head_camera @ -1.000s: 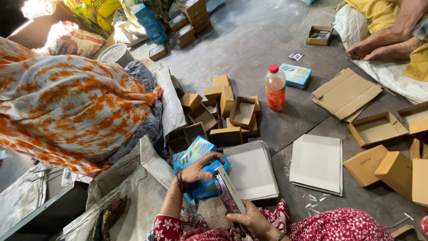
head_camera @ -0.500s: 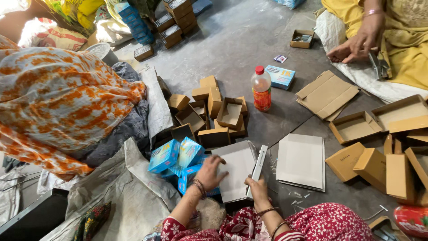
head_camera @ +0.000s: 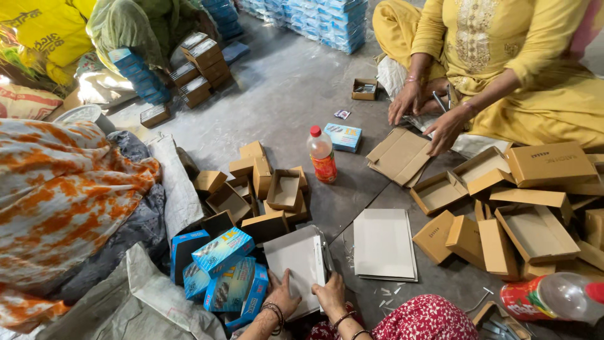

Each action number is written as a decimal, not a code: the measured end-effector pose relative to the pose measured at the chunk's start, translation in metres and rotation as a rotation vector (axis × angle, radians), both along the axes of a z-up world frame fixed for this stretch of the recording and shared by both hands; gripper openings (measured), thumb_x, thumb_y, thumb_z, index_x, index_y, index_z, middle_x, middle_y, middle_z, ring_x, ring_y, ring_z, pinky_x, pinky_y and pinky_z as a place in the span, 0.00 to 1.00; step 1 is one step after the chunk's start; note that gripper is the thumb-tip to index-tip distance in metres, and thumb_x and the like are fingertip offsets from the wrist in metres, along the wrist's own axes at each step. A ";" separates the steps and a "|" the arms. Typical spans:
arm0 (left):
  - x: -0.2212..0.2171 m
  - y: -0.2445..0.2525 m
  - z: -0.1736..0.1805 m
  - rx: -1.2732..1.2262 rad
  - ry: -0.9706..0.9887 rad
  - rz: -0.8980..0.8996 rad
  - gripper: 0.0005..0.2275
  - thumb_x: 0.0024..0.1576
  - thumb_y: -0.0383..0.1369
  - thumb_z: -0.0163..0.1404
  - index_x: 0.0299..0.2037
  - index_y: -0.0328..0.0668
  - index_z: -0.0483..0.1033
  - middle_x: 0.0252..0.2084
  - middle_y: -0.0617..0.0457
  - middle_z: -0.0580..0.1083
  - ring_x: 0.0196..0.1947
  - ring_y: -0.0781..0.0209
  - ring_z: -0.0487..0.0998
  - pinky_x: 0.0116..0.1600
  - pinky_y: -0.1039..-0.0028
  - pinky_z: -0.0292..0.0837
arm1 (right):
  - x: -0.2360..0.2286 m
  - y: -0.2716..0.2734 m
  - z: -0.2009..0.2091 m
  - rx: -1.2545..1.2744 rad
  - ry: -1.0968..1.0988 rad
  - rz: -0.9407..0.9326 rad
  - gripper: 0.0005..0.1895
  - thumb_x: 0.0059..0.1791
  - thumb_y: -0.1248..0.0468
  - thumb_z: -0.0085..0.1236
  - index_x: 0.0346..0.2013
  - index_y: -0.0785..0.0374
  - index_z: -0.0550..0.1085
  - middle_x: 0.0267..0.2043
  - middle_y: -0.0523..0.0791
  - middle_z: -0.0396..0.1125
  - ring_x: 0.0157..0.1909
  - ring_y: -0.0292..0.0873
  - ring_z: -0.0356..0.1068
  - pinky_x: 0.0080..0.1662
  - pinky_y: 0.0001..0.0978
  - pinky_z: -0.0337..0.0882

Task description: The person sits on the floor and uses a stapler to attach white paper sheets to small blue product boxes. They repeatedly pick up a box, place a sheet on it, and staple the edges before setting the finished unit aside.

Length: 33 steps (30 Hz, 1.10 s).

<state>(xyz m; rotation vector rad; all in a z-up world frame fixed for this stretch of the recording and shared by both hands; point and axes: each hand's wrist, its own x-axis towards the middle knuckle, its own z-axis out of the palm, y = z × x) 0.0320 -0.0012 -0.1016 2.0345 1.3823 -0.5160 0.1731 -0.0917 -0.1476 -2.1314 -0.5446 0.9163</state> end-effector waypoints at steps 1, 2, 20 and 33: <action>0.003 -0.007 0.008 0.036 0.041 -0.042 0.47 0.53 0.45 0.57 0.76 0.49 0.34 0.74 0.19 0.19 0.76 0.29 0.36 0.73 0.65 0.60 | 0.000 -0.001 -0.001 -0.002 0.009 0.007 0.43 0.34 0.58 0.65 0.59 0.74 0.62 0.62 0.59 0.60 0.67 0.60 0.58 0.68 0.46 0.59; 0.010 -0.012 0.014 0.072 0.082 -0.084 0.46 0.54 0.44 0.56 0.76 0.48 0.35 0.74 0.21 0.19 0.78 0.30 0.30 0.72 0.66 0.61 | 0.001 -0.001 -0.002 -0.004 0.018 0.014 0.44 0.35 0.58 0.65 0.61 0.74 0.61 0.63 0.59 0.59 0.68 0.60 0.56 0.68 0.46 0.58; 0.000 0.001 -0.026 0.035 -0.072 0.017 0.50 0.50 0.34 0.61 0.77 0.48 0.33 0.72 0.19 0.19 0.73 0.17 0.38 0.75 0.58 0.49 | 0.002 0.003 -0.023 0.093 -0.268 0.091 0.45 0.34 0.55 0.68 0.61 0.71 0.61 0.60 0.59 0.61 0.63 0.62 0.60 0.63 0.50 0.62; 0.032 -0.033 0.031 0.136 0.025 -0.356 0.45 0.53 0.31 0.57 0.77 0.47 0.36 0.73 0.18 0.22 0.75 0.25 0.20 0.75 0.41 0.36 | -0.001 -0.002 -0.002 0.152 -0.159 0.107 0.42 0.36 0.57 0.65 0.59 0.74 0.63 0.58 0.60 0.63 0.62 0.61 0.63 0.63 0.48 0.64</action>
